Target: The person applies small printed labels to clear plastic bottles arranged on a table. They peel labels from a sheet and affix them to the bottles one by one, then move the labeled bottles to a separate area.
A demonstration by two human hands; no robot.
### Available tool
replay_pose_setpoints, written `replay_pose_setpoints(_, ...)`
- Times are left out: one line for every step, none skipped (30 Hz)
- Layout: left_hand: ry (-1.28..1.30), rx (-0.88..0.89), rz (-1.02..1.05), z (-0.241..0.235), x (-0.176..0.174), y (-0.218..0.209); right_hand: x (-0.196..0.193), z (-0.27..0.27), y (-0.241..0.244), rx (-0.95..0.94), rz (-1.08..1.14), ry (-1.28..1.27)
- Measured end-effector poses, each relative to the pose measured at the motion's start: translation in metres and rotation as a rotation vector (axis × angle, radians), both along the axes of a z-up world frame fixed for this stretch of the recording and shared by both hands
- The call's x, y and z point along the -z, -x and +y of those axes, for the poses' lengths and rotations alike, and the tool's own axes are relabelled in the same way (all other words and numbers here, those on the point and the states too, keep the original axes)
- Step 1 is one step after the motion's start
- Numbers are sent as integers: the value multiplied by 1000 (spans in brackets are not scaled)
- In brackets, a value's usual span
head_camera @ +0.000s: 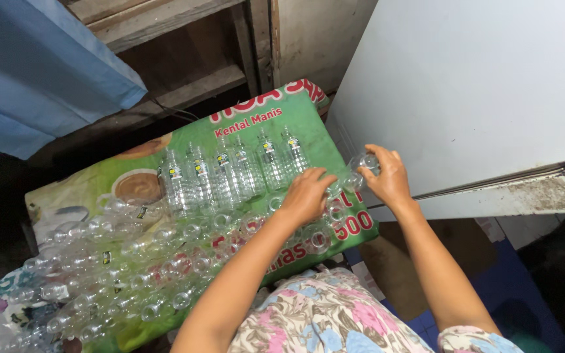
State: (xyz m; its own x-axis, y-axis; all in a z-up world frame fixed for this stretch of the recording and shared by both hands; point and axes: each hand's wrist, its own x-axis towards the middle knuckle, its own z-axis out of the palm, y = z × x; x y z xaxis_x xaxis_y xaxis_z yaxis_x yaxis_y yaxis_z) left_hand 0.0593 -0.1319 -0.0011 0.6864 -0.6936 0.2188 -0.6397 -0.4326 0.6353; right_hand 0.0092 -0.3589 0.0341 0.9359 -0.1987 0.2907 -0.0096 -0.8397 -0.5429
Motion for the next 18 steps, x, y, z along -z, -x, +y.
replay_pose_setpoints(-40,23,-5,-8,3,-3,0,0,2,-6,-11,22)
replay_pose_setpoints(-79,49,-10,-15,7,-6,-1,-1,4,-9,-22,45)
replay_pose_setpoints(-118,75,-15,-22,10,-9,-2,0,6,18,29,9)
replay_pose_setpoints(-148,88,5,-28,13,-11,-2,0,8,45,81,-26)
replay_pose_setpoints(-178,102,26,-35,17,-13,-2,1,10,72,133,-62)
replay_pose_setpoints(-209,116,45,-39,20,-14,-2,1,11,66,127,-67)
replay_pose_setpoints(-216,122,43,-42,24,-15,-1,2,12,61,121,-72)
replay_pose_setpoints(-224,129,41,-44,28,-16,0,2,13,55,114,-78)
replay_pose_setpoints(-233,135,39,-45,32,-17,2,3,14,48,125,-88)
replay_pose_setpoints(-219,133,35,-46,35,-17,4,2,14,40,135,-99)
replay_pose_setpoints(-205,131,31,-46,39,-17,6,2,15,32,144,-109)
replay_pose_setpoints(-192,127,26,-46,42,-17,9,2,16,25,151,-107)
replay_pose_setpoints(-188,113,31,-45,45,-17,12,2,16,19,158,-105)
replay_pose_setpoints(-184,97,36,-44,47,-16,15,2,16,9,165,-104)
replay_pose_setpoints(-180,80,41,-43,49,-15,18,2,17,11,165,-116)
replay_pose_setpoints(-175,69,29,-42,51,-14,21,3,16,12,165,-128)
replay_pose_setpoints(-169,57,18,-41,52,-14,24,4,16,13,165,-140)
replay_pose_setpoints(-163,45,5,-39,53,-14,28,5,15,-11,137,-126)
